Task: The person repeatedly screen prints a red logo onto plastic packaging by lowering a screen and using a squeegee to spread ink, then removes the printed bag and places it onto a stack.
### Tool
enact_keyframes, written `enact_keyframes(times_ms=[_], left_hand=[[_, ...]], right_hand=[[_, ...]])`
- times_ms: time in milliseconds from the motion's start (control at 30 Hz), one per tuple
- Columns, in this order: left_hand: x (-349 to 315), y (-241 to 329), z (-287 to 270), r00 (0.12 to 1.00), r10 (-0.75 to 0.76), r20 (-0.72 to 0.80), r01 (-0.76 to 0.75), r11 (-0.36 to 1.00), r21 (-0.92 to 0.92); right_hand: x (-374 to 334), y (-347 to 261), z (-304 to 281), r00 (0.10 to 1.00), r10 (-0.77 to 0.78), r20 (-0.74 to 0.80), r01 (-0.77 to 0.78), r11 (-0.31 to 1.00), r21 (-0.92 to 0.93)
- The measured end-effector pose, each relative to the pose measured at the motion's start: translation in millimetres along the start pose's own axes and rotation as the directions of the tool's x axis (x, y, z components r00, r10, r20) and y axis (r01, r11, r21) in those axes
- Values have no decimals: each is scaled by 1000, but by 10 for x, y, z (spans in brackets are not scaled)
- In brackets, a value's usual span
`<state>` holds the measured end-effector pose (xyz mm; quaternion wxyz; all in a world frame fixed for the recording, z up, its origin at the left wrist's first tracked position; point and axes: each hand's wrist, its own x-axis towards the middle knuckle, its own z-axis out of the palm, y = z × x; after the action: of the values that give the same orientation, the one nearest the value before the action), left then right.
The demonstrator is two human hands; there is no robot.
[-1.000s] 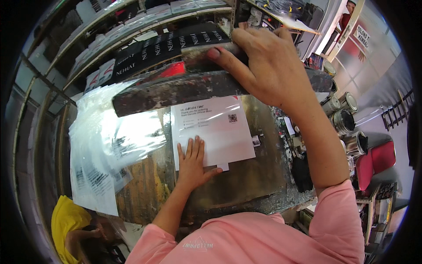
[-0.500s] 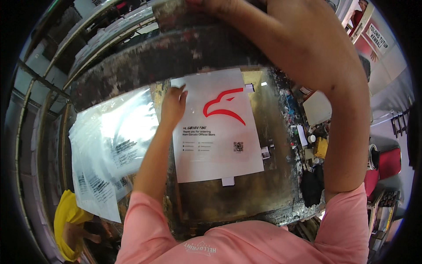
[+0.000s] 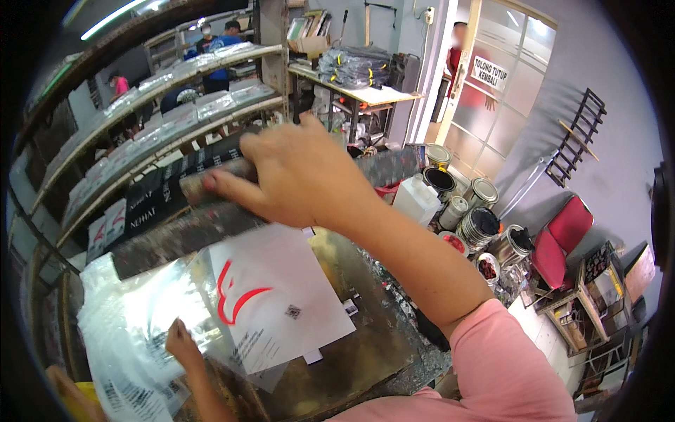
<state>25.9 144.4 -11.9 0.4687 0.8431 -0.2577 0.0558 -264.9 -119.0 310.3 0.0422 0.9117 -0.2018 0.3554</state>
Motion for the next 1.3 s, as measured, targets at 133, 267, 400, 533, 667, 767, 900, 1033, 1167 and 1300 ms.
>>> enact_keyframes(times_ms=[133, 267, 400, 533, 667, 767, 900, 1033, 1167, 1300], left_hand=[[-346, -582, -844, 975, -35, -219, 67, 988, 141], [-134, -1377, -1436, 935, 7, -354, 85, 966, 243], [-41, -1637, -1921, 915, -87, -394, 248, 892, 378], [-790, -344, -1363, 935, 121, -332, -113, 993, 43], [-2109, 479, -545, 905, 169, 390, -87, 971, -221], [-2559, 635, -399, 740, 535, 407, -523, 839, -150], [-2461, 814, -515, 783, 380, 493, -318, 925, -207], [-2484, 727, -728, 796, 421, 435, -298, 898, -324], [-2421, 561, -477, 760, 454, 465, -305, 881, -361], [-2415, 603, -516, 758, 352, 549, -247, 934, -259]], right_hand=[[-285, -93, -60, 999, 7, -39, -7, 1000, 7], [-299, -100, -34, 998, -18, -57, 15, 998, -53], [-342, -314, -148, 993, 49, 106, -47, 999, -20], [-367, -400, -144, 993, 31, 115, -22, 997, -74], [-503, -354, -153, 981, 96, 169, -83, 993, -81], [-411, -347, -90, 991, 36, 129, -26, 996, -81], [-423, -330, -195, 992, 46, 116, -33, 993, -116], [-318, -655, -463, 969, 152, 194, -137, 986, -91], [-501, -395, 151, 982, 87, 169, -72, 993, -92], [-497, -371, 72, 995, 48, 92, -35, 991, -132]])
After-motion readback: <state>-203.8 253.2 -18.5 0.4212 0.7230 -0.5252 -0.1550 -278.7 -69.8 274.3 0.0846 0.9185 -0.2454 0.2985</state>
